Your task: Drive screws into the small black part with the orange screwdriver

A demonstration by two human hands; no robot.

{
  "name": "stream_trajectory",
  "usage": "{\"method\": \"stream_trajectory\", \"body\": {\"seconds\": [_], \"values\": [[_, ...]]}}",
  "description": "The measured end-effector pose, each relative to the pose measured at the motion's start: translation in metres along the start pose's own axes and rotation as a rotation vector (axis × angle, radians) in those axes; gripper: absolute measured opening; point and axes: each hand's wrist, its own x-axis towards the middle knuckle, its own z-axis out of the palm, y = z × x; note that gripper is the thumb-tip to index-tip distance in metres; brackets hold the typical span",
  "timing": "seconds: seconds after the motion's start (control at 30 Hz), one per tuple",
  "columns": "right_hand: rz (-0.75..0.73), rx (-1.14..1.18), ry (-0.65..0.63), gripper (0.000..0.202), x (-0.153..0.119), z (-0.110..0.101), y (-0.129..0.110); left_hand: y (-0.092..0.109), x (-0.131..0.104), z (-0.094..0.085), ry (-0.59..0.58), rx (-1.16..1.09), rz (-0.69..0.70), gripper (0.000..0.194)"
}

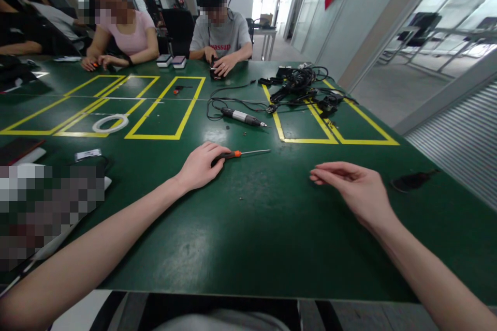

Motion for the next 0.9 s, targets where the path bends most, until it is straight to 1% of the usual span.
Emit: {"method": "stream_trajectory", "body": {"seconds": [0.07,0.13,0.2,0.27,0.33,0.37,0.4,0.43,0.47,0.5,0.57,0.63,0.7,0.8,0.9], "values": [[0.059,0.003,0.066,0.04,-0.006,-0.013,-0.001,0.0,0.0,-0.001,0.0,-0.002,-0.001,0.028],[0.086,-0.024,0.11,0.043,-0.013,-0.022,-0.002,0.0,0.0,-0.001,0.001,-0.008,0.0,0.028],[0.065,-0.086,0.179,0.044,-0.02,-0.032,-0.001,0.0,-0.001,-0.001,0.004,-0.007,0.001,0.028],[-0.009,-0.226,0.296,0.041,-0.023,-0.047,0.005,-0.001,-0.001,-0.001,0.005,-0.004,0.001,0.028],[-0.119,-0.44,0.421,0.038,-0.019,-0.066,0.014,-0.001,-0.001,-0.001,0.004,-0.005,-0.001,0.028],[-0.187,-0.526,0.471,0.04,-0.015,-0.077,0.02,-0.001,0.0,-0.001,0.002,-0.007,-0.002,0.028],[-0.3,-0.579,0.482,0.041,-0.01,-0.089,0.027,-0.001,0.0,-0.001,0.001,-0.008,-0.003,0.028],[-0.455,-0.633,0.51,0.04,-0.004,-0.1,0.033,-0.001,0.0,-0.001,0.001,-0.009,-0.003,0.028],[-0.573,-0.704,0.551,0.038,0.003,-0.111,0.04,-0.001,0.0,-0.001,0.002,-0.008,-0.004,0.028],[-0.649,-0.775,0.596,0.036,0.01,-0.12,0.047,-0.001,0.0,-0.001,0.005,-0.006,-0.003,0.027],[-0.755,-0.843,0.664,0.031,0.022,-0.136,0.06,-0.002,0.0,-0.002,0.01,0.0,-0.001,0.027],[-0.822,-0.874,0.665,0.026,0.031,-0.147,0.072,-0.002,-0.001,-0.003,0.008,0.001,0.003,0.027],[-0.862,-0.885,0.679,0.023,0.037,-0.152,0.082,-0.002,-0.001,-0.004,0.002,0.001,0.002,0.028],[-0.962,-0.901,0.663,0.025,0.04,-0.154,0.092,-0.002,-0.001,-0.004,-0.007,0.003,-0.005,0.029],[-1.026,-0.971,0.613,0.025,0.039,-0.154,0.097,-0.002,-0.001,-0.004,-0.005,0.006,-0.007,0.029]]}}
